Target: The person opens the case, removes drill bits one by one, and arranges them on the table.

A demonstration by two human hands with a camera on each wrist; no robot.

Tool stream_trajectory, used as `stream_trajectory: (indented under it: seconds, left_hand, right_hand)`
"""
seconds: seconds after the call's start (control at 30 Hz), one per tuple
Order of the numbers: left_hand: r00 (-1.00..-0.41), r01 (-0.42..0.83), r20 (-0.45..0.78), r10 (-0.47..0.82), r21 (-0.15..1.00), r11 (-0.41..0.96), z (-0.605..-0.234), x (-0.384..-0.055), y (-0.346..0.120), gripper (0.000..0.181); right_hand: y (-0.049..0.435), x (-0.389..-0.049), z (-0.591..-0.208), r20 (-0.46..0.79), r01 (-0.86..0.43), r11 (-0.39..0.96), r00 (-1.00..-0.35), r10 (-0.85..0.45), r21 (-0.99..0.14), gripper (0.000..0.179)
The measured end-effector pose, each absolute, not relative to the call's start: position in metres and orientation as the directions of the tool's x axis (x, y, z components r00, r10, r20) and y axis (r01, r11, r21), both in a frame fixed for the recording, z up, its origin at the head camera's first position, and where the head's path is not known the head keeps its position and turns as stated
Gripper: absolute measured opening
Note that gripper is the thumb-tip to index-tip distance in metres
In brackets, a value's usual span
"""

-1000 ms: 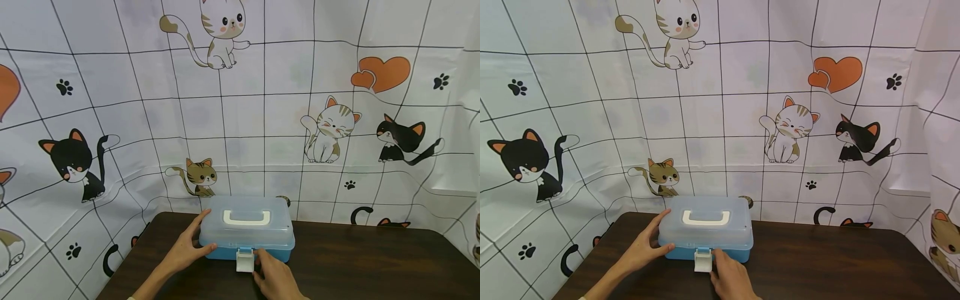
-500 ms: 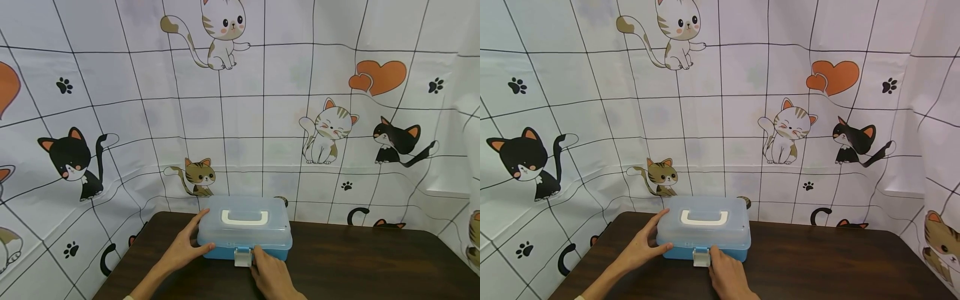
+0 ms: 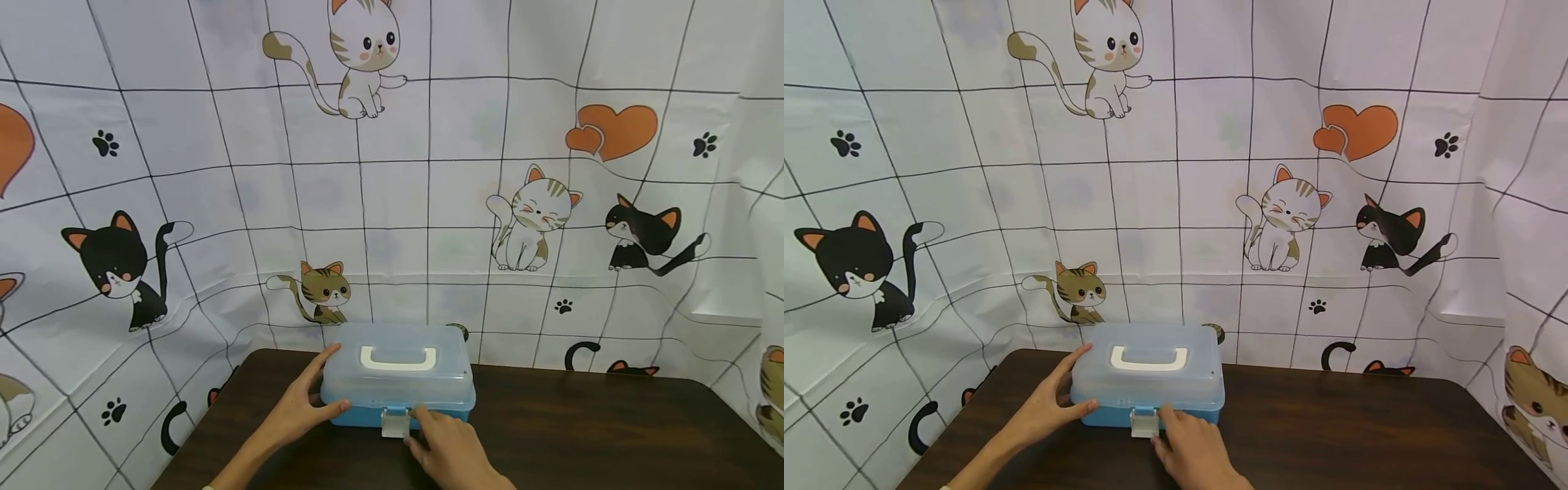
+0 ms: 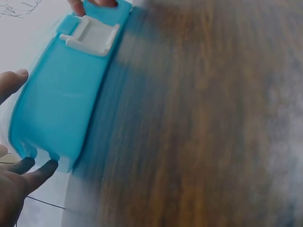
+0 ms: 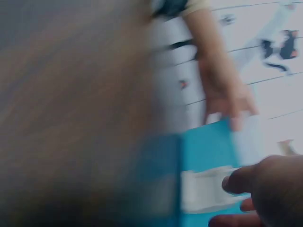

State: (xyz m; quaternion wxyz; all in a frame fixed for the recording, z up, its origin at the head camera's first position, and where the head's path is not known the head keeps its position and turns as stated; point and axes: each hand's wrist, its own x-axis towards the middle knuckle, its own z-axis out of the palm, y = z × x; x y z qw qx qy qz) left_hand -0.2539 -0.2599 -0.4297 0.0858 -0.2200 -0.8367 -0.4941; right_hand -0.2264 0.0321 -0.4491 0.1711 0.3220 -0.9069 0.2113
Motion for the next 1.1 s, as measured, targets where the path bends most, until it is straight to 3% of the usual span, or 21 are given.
stream_trajectory:
  seconds: [0.13, 0.27, 0.37, 0.47, 0.57, 0.67, 1.1]
  left_hand:
    - [-0.862, 0.497, 0.387, 0.327, 0.770, 0.401, -0.425, -0.251, -0.260, 0.088]
    - [-0.846, 0.527, 0.411, 0.340, 0.746, 0.407, -0.423, -0.252, -0.260, 0.090]
    - [-0.842, 0.534, 0.418, 0.341, 0.738, 0.412, -0.423, -0.251, -0.259, 0.092]
    - [-0.840, 0.539, 0.427, 0.336, 0.732, 0.417, -0.426, -0.251, -0.259, 0.091]
    - [-0.842, 0.538, 0.433, 0.322, 0.723, 0.434, -0.433, -0.255, -0.260, 0.092]
    - [-0.848, 0.530, 0.431, 0.308, 0.709, 0.465, -0.442, -0.263, -0.262, 0.094]
    - [-0.872, 0.487, 0.387, 0.299, 0.747, 0.453, -0.448, -0.271, -0.269, 0.094]
  right_hand:
    - [0.047, -0.226, -0.416, 0.608, -0.707, 0.649, -0.654, -0.449, -0.282, 0.018]
    - [0.073, -0.244, -0.389, 0.793, -0.733, 0.638, -0.524, -0.310, -0.235, 0.016]
    - [0.096, -0.258, -0.384, 0.753, -0.706, 0.642, -0.588, -0.296, -0.299, 0.043]
    - [0.111, -0.268, -0.394, 0.580, -0.652, 0.635, -0.727, -0.368, -0.414, 0.080]
    - [0.119, -0.276, -0.407, 0.412, -0.602, 0.612, -0.798, -0.440, -0.513, 0.100]
    - [0.124, -0.284, -0.418, 0.356, -0.581, 0.586, -0.812, -0.463, -0.564, 0.103]
    - [0.126, -0.289, -0.425, 0.425, -0.635, 0.514, -0.771, -0.475, -0.577, 0.094]
